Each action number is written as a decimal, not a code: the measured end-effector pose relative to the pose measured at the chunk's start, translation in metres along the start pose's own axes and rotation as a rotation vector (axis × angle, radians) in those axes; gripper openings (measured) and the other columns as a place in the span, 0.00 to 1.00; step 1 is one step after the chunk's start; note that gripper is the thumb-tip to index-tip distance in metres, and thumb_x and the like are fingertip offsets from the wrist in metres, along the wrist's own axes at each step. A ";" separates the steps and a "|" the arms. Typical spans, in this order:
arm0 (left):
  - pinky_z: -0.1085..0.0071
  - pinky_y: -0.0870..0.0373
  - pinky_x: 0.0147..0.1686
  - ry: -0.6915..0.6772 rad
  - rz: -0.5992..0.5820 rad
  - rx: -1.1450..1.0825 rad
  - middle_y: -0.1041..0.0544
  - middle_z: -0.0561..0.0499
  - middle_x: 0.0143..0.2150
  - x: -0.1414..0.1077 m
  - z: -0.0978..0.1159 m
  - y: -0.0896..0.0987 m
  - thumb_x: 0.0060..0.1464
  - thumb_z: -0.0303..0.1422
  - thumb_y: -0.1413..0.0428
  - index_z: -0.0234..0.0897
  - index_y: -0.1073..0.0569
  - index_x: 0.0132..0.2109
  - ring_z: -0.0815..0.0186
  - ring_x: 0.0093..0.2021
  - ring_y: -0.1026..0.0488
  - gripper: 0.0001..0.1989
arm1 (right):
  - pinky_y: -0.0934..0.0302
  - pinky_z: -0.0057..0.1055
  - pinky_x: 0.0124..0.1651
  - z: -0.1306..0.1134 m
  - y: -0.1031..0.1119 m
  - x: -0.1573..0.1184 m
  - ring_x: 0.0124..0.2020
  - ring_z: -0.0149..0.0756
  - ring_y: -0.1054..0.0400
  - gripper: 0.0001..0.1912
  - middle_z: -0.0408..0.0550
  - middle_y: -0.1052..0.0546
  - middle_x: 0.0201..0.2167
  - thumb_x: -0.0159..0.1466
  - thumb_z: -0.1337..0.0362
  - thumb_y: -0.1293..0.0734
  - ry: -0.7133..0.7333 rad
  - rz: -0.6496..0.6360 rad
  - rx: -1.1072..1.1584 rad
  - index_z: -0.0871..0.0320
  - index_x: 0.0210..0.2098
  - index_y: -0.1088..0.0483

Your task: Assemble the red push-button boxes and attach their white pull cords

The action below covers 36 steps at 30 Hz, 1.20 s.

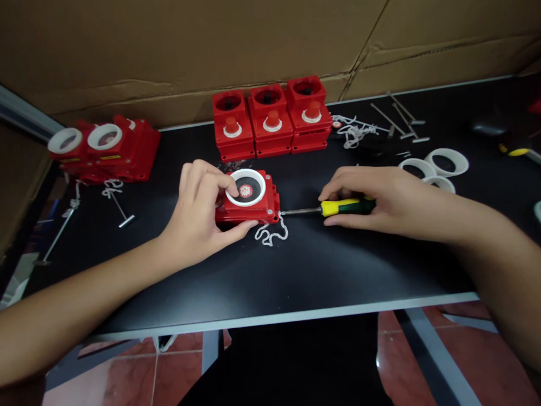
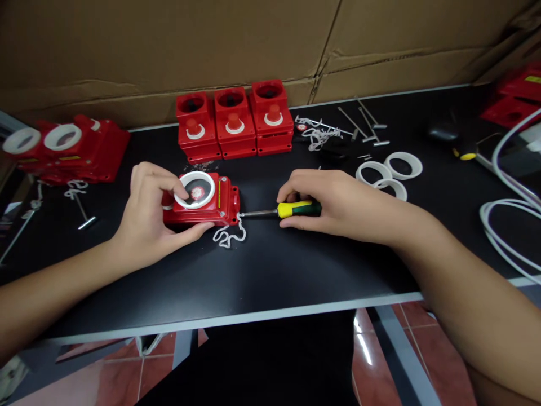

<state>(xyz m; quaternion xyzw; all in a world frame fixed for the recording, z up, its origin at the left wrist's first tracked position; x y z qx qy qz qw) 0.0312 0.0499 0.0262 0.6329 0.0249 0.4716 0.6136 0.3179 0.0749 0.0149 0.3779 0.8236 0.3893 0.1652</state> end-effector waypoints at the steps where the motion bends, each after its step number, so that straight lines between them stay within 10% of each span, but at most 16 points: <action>1: 0.50 0.24 0.50 -0.004 0.006 0.000 0.25 0.46 0.52 0.000 0.001 0.001 0.68 0.40 0.29 0.46 0.34 0.56 0.50 0.51 0.25 0.22 | 0.32 0.44 0.42 0.001 0.000 0.000 0.39 0.46 0.22 0.16 0.48 0.15 0.43 0.72 0.45 0.24 -0.002 0.012 -0.008 0.48 0.48 0.19; 36: 0.44 0.24 0.49 0.023 -0.044 -0.009 0.26 0.45 0.52 0.001 -0.001 -0.002 0.71 0.43 0.33 0.49 0.36 0.56 0.48 0.52 0.24 0.20 | 0.24 0.52 0.42 -0.011 0.002 -0.007 0.39 0.48 0.24 0.08 0.50 0.19 0.44 0.74 0.53 0.27 0.065 0.065 -0.042 0.43 0.50 0.27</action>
Point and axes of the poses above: each hand's wrist, its own x-axis towards the middle knuckle, its own y-axis out of the back of the hand, z = x × y, the point moved 7 cm from there along x, towards the middle knuckle
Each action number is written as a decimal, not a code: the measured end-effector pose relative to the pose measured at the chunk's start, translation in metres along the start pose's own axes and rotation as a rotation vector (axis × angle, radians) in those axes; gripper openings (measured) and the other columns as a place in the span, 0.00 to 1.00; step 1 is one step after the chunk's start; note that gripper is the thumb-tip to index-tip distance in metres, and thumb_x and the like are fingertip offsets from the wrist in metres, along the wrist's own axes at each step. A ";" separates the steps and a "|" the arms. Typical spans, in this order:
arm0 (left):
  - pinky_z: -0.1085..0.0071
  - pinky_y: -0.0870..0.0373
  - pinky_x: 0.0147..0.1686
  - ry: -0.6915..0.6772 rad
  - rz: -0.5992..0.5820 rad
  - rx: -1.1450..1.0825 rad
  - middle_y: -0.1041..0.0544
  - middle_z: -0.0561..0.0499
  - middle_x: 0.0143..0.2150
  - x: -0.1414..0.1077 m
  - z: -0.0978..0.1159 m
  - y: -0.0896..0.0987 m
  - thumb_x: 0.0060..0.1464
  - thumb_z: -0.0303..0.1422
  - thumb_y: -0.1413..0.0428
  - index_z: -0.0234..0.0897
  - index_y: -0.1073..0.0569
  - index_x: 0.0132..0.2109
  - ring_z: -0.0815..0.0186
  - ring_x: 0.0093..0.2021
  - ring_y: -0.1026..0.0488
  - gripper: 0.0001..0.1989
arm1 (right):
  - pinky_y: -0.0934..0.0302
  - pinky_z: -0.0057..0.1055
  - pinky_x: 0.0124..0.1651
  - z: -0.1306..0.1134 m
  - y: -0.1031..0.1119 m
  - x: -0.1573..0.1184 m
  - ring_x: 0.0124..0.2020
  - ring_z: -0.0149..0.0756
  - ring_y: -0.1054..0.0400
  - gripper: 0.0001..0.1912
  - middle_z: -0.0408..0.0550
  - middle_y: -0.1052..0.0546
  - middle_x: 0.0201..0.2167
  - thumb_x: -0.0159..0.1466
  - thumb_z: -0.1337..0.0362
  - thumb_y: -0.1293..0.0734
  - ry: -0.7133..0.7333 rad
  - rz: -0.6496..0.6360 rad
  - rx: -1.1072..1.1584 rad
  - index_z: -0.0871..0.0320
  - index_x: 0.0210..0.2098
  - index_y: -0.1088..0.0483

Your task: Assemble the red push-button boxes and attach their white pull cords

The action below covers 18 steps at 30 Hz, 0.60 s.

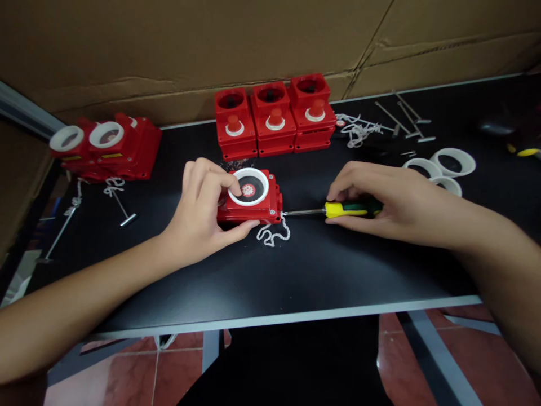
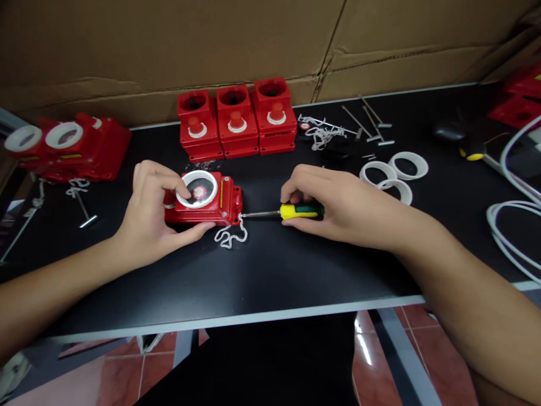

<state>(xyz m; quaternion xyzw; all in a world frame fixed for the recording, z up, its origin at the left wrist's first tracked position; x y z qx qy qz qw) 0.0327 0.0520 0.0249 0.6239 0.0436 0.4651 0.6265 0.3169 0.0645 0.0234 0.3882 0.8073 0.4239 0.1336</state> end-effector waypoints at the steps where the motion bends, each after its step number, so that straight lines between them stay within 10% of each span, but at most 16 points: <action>1: 0.44 0.24 0.49 0.002 -0.002 0.004 0.26 0.45 0.52 0.000 0.000 0.000 0.70 0.43 0.33 0.49 0.36 0.56 0.48 0.52 0.24 0.20 | 0.24 0.52 0.42 -0.001 0.000 0.000 0.39 0.48 0.23 0.09 0.50 0.19 0.44 0.74 0.53 0.27 0.001 -0.003 -0.003 0.43 0.51 0.26; 18: 0.47 0.25 0.50 -0.018 0.025 0.001 0.26 0.47 0.52 0.000 0.004 0.002 0.68 0.39 0.30 0.47 0.35 0.55 0.49 0.51 0.23 0.21 | 0.25 0.46 0.46 0.000 -0.003 0.002 0.44 0.50 0.15 0.11 0.49 0.12 0.48 0.75 0.50 0.26 0.030 -0.025 0.035 0.46 0.51 0.18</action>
Point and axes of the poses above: each hand's wrist, its own x-axis towards the middle knuckle, its own y-axis out of the back of the hand, z = x × y, the point moved 7 cm from there along x, towards the middle knuckle
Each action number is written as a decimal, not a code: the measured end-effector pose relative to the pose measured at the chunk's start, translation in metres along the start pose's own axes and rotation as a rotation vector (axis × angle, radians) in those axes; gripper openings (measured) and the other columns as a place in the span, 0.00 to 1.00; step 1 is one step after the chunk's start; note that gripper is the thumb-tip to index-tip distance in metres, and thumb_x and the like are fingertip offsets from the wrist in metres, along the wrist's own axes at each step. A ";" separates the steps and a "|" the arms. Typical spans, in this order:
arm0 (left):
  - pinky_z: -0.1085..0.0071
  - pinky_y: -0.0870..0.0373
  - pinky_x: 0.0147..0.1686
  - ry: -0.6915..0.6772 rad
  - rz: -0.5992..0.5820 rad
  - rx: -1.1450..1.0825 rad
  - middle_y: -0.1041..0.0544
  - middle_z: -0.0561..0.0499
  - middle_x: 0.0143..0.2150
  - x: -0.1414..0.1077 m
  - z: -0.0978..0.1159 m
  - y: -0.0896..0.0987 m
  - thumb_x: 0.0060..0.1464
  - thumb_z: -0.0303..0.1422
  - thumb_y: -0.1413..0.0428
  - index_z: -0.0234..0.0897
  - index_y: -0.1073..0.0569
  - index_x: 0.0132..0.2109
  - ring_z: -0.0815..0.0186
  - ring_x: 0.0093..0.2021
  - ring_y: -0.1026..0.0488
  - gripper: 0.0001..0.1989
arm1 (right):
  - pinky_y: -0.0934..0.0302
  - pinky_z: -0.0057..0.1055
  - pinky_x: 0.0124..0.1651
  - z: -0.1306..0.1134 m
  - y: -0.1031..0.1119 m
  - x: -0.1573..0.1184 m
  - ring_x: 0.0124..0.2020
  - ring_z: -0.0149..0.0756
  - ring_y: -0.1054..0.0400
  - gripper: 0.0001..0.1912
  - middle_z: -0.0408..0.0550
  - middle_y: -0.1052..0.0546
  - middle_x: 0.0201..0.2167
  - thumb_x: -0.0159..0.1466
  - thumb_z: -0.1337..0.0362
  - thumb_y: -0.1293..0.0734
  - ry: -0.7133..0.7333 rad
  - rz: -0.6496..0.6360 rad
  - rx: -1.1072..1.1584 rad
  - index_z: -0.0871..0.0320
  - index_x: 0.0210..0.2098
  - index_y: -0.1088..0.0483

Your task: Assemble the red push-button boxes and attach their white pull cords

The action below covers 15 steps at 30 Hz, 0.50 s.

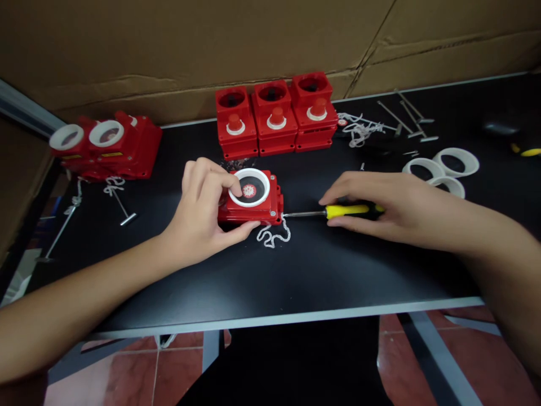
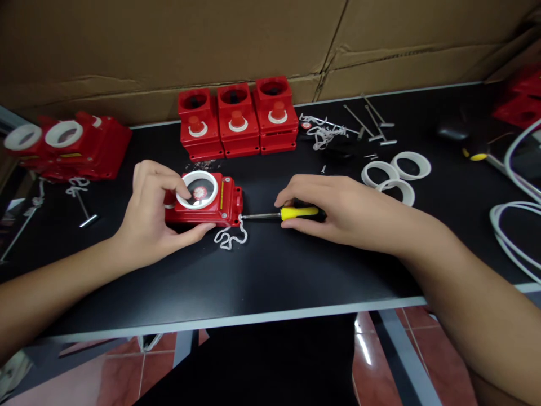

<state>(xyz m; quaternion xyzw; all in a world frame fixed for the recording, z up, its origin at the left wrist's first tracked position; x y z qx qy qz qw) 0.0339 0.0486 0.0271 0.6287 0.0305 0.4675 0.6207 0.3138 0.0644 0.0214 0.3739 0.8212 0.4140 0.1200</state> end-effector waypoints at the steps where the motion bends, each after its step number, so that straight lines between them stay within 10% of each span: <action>1: 0.47 0.25 0.50 0.009 -0.006 0.004 0.25 0.47 0.52 0.000 -0.001 0.000 0.68 0.39 0.30 0.48 0.35 0.55 0.49 0.51 0.24 0.21 | 0.25 0.46 0.45 0.000 0.000 0.000 0.43 0.50 0.16 0.10 0.49 0.13 0.47 0.74 0.51 0.25 0.012 0.011 0.007 0.46 0.49 0.18; 15: 0.47 0.26 0.53 0.014 0.028 -0.024 0.23 0.45 0.53 -0.003 -0.002 -0.003 0.64 0.38 0.27 0.47 0.33 0.56 0.46 0.51 0.23 0.24 | 0.26 0.45 0.41 -0.004 0.005 0.000 0.38 0.47 0.17 0.08 0.46 0.14 0.40 0.73 0.51 0.24 0.026 0.074 0.008 0.45 0.43 0.19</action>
Point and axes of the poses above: each hand's wrist, its own x-axis towards the middle knuckle, its own y-axis out of the back of the hand, z = x × y, the point moved 7 cm from there along x, towards the middle knuckle
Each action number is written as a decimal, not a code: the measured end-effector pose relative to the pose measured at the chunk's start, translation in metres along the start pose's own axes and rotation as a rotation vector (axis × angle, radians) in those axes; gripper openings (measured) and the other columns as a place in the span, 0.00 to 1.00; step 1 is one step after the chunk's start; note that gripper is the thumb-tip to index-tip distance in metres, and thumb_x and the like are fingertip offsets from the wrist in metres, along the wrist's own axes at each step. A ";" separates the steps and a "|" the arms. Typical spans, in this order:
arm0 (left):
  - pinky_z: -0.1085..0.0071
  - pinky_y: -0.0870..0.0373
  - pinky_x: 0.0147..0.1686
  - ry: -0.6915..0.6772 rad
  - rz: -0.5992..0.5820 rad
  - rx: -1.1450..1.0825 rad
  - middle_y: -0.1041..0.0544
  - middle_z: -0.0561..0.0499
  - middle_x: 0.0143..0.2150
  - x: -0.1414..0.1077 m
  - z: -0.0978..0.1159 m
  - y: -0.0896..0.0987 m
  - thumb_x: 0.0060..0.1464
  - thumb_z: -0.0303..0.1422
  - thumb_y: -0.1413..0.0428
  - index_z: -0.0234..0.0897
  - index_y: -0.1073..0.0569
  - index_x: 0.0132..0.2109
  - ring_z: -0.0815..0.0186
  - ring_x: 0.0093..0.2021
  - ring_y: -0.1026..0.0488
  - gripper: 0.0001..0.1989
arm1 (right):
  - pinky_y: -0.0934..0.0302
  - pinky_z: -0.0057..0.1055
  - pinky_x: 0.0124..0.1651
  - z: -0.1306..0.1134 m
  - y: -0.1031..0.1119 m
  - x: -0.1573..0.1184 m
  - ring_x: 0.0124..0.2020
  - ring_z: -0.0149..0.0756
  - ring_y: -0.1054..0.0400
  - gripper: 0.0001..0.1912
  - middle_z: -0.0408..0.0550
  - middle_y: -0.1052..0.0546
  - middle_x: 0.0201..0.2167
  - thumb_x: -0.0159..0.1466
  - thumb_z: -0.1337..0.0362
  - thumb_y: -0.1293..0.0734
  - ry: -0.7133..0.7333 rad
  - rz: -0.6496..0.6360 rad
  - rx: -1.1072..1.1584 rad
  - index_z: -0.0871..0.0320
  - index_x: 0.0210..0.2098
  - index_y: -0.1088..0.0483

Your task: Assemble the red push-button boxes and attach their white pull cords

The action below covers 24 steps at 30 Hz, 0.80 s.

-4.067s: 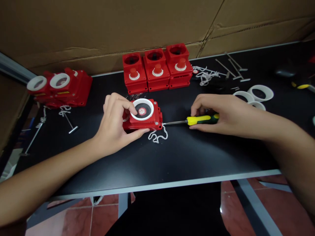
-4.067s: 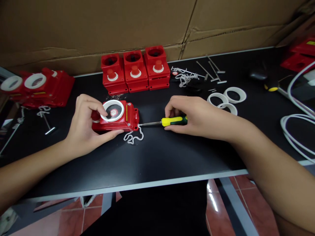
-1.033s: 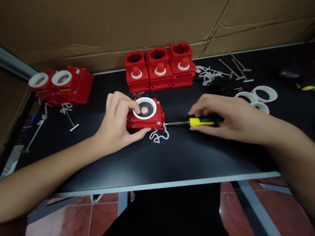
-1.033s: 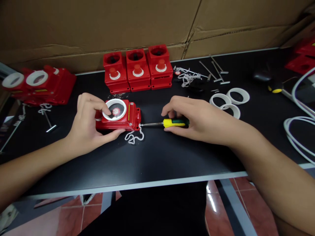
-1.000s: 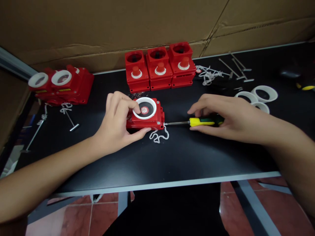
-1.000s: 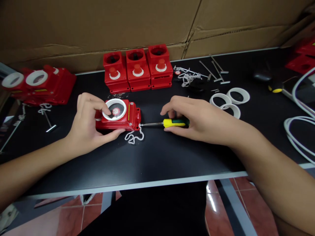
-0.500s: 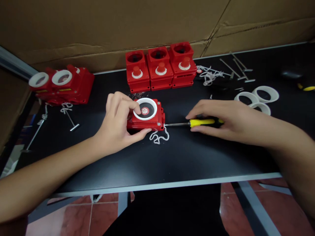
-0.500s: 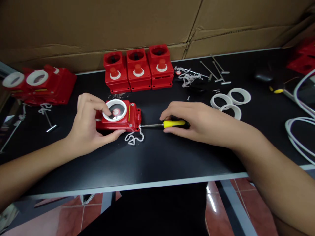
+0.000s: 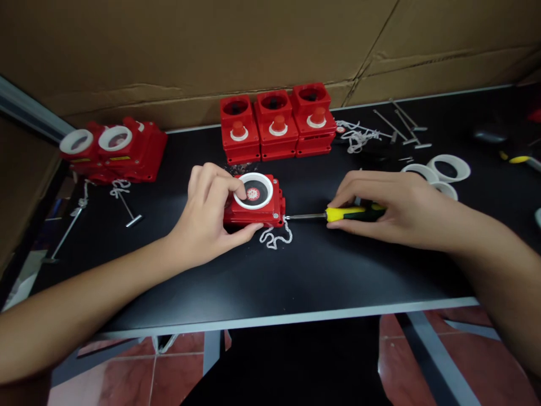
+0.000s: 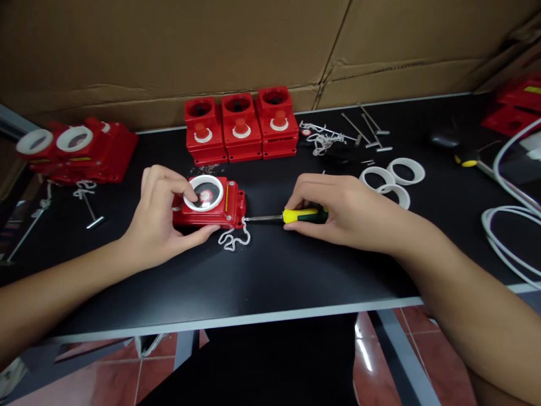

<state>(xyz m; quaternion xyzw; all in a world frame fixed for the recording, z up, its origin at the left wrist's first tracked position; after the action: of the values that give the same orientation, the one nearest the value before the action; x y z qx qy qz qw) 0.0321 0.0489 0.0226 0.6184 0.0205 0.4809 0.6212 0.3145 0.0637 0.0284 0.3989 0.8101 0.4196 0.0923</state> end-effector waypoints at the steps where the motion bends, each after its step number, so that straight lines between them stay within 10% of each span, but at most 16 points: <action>1: 0.47 0.26 0.54 -0.003 0.000 -0.003 0.23 0.45 0.53 0.000 0.001 0.000 0.64 0.38 0.27 0.46 0.33 0.56 0.46 0.51 0.22 0.24 | 0.26 0.45 0.41 0.001 0.000 -0.001 0.38 0.48 0.16 0.09 0.46 0.14 0.40 0.74 0.49 0.23 -0.002 -0.003 -0.002 0.45 0.44 0.19; 24: 0.48 0.26 0.51 -0.028 -0.015 0.020 0.24 0.44 0.52 0.001 0.001 0.002 0.67 0.39 0.28 0.45 0.33 0.56 0.47 0.51 0.24 0.22 | 0.27 0.39 0.38 -0.005 0.001 -0.006 0.37 0.40 0.18 0.05 0.44 0.16 0.42 0.76 0.57 0.25 0.122 0.019 -0.067 0.48 0.47 0.22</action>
<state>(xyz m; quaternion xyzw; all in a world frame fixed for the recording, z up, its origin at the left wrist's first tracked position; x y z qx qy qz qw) 0.0321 0.0484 0.0248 0.6310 0.0213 0.4672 0.6190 0.3165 0.0570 0.0306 0.3768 0.7959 0.4710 0.0521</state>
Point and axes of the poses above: each hand's wrist, its own x-axis towards the middle knuckle, its own y-axis out of the back of the hand, z = x × y, the point moved 7 cm from there along x, towards the middle knuckle
